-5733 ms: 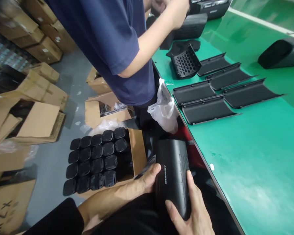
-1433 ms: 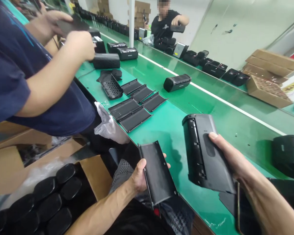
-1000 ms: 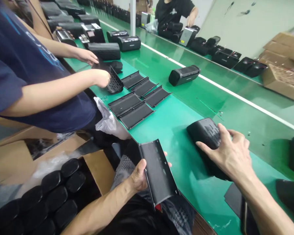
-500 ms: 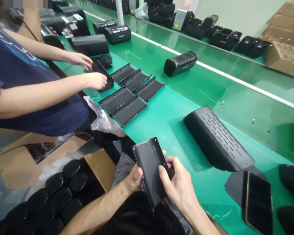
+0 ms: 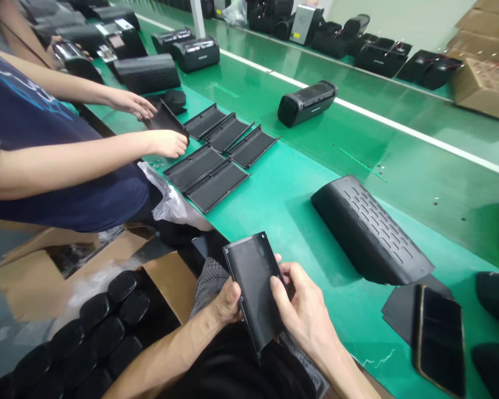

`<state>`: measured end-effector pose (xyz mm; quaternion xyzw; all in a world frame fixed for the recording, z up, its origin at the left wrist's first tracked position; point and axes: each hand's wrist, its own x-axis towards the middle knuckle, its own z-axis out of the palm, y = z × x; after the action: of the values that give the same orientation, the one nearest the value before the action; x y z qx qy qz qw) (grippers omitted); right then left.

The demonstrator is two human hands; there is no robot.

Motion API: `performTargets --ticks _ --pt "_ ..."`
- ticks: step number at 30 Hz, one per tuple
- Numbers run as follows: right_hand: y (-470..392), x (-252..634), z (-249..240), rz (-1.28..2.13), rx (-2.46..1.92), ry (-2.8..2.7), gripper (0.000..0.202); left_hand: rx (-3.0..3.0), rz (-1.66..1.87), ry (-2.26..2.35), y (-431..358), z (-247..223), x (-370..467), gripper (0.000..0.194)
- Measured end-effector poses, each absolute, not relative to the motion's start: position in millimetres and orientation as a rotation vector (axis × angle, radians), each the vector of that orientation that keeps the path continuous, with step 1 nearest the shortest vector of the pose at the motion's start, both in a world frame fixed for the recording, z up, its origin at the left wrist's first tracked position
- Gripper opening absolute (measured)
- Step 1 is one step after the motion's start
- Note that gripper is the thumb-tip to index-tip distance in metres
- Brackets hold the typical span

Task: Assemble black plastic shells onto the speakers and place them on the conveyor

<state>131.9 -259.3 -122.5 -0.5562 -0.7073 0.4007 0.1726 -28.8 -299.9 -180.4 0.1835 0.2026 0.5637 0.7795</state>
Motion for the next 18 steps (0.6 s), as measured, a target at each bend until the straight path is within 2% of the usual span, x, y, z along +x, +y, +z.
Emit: performTargets --ticks 8,12,16,18 --pt "-261.7 129.2 -130.6 0.947 -1.587 -2.077 0.026 0.324 1.198 0.425 -302.2 -186.4 -28.1 0.110" --pt "-261.3 131.2 -123.7 0.951 -1.601 -2.112 0.030 0.298 1.189 0.355 -303.1 -188.6 -32.1 0.113" --pt "-265.1 132.8 -110.3 0.631 -1.441 -2.128 0.048 0.235 1.215 0.327 -305.4 -189.4 -37.4 0.116" --pt "-269.7 130.0 -103.7 0.473 -1.272 -2.218 0.044 0.189 1.210 0.369 -307.1 -194.6 -36.8 0.124"
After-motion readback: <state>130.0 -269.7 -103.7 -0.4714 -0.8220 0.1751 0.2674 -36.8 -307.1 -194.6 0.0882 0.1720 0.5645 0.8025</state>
